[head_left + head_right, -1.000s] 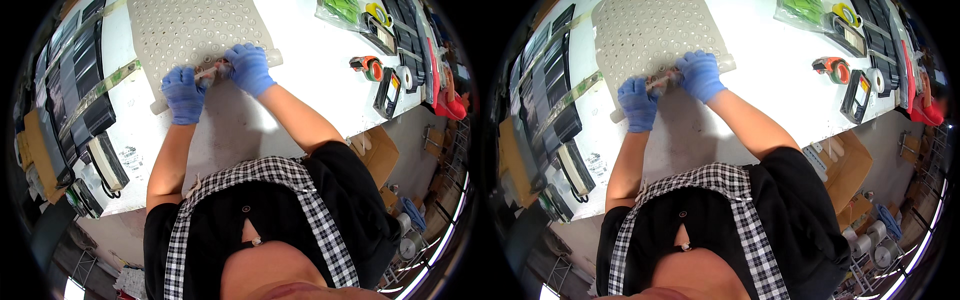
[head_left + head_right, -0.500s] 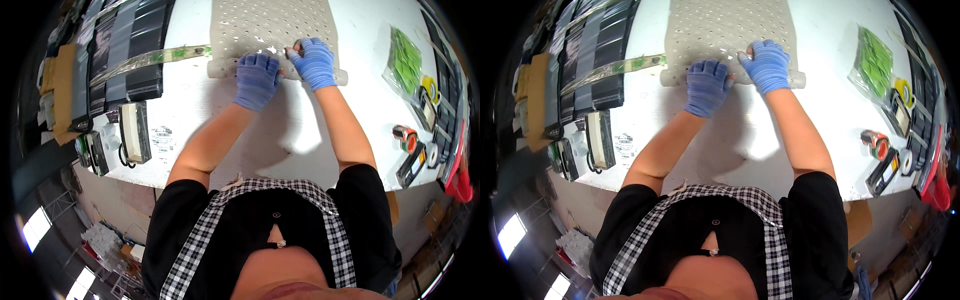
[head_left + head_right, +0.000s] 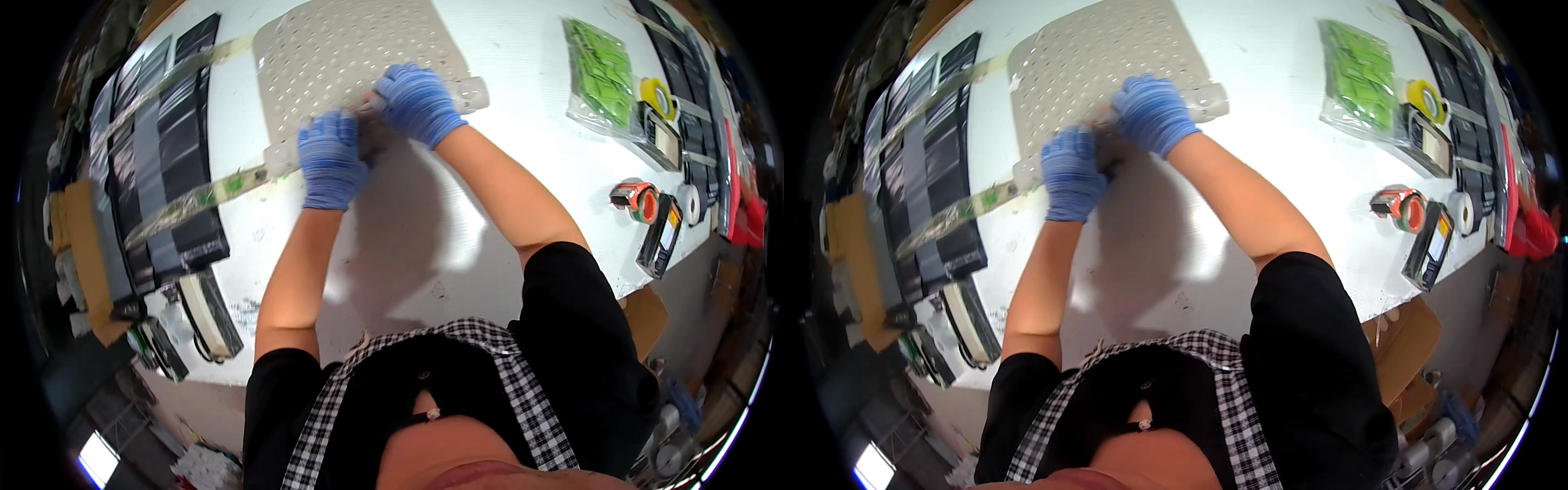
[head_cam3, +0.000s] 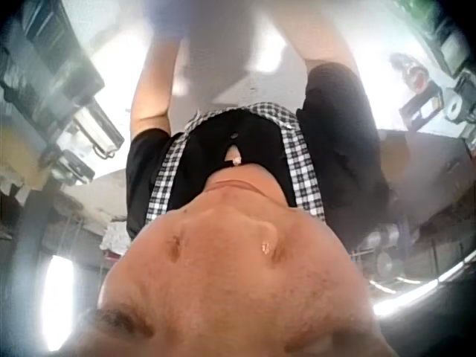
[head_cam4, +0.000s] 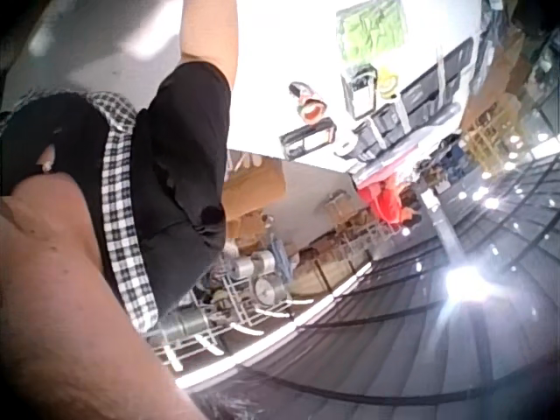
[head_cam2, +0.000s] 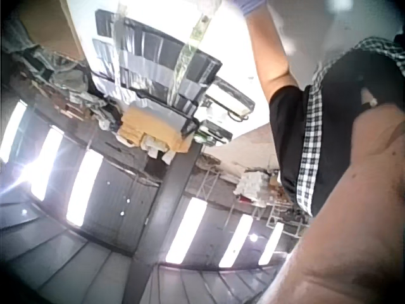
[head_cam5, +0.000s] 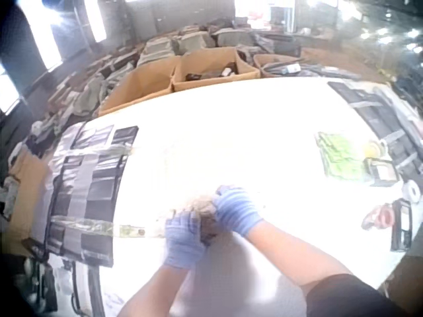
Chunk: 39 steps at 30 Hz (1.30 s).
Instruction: The person folds a blue foam mat, wraps it in a clear plastic bag, and places it into a black shipping bag. They seal the bag with tape and attach a shipping label before placing it in a cardboard box. The person repeats this process with a second, beige foam mat.
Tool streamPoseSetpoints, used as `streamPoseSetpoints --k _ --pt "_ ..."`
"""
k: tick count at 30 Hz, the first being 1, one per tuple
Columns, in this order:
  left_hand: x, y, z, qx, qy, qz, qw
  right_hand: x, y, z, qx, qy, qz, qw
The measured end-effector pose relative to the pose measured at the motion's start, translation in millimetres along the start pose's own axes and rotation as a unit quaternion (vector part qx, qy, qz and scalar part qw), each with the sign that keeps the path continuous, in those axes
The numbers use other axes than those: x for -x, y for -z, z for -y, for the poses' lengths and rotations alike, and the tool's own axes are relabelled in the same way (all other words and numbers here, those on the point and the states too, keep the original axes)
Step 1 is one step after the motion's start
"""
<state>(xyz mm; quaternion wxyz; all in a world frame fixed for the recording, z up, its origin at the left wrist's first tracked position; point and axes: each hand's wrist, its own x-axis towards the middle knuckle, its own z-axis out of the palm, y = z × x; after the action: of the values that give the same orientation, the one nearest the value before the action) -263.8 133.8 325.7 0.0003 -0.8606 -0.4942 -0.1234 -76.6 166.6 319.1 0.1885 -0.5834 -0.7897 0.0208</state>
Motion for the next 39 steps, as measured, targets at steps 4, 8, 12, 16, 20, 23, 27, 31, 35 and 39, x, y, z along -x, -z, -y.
streamPoseSetpoints --k 4,8,12,16,20,23,27,31,35,39 --pt "-40.7 9.0 16.7 -0.019 0.082 0.152 0.985 10.6 21.5 10.5 0.023 0.033 -0.109 0.993" --pt "-68.5 9.5 24.2 0.02 0.073 0.139 0.987 -4.0 12.3 -11.5 0.04 0.032 0.11 0.993" --pt "-67.0 26.6 20.4 0.085 0.078 0.202 0.973 -36.0 34.3 -1.4 0.036 0.013 0.273 0.961" --pt "44.7 2.7 -2.7 -0.152 -0.105 0.047 0.982 43.6 79.5 37.0 0.01 -0.001 0.338 0.941" --pt "162.9 107.5 -104.6 0.172 -0.091 0.363 0.911 231.2 137.5 105.4 -0.029 -0.018 0.42 0.907" --pt "227.3 99.2 -129.8 0.107 -0.062 0.302 0.945 268.5 148.3 125.9 -0.03 -0.031 0.385 0.922" --pt "232.5 106.9 -90.5 0.082 0.026 0.093 0.992 250.0 140.2 106.6 -0.021 -0.039 0.273 0.961" --pt "272.5 86.8 -55.8 0.26 0.236 0.048 0.935 251.3 154.8 94.8 -0.003 -0.185 0.203 0.962" --pt "290.8 67.4 -69.0 0.357 0.307 -0.053 0.881 330.6 145.7 93.9 0.066 -0.369 -0.093 0.922" --pt "288.0 79.1 -77.7 0.281 0.277 -0.04 0.918 337.8 143.6 98.8 -0.021 -0.471 -0.016 0.882"
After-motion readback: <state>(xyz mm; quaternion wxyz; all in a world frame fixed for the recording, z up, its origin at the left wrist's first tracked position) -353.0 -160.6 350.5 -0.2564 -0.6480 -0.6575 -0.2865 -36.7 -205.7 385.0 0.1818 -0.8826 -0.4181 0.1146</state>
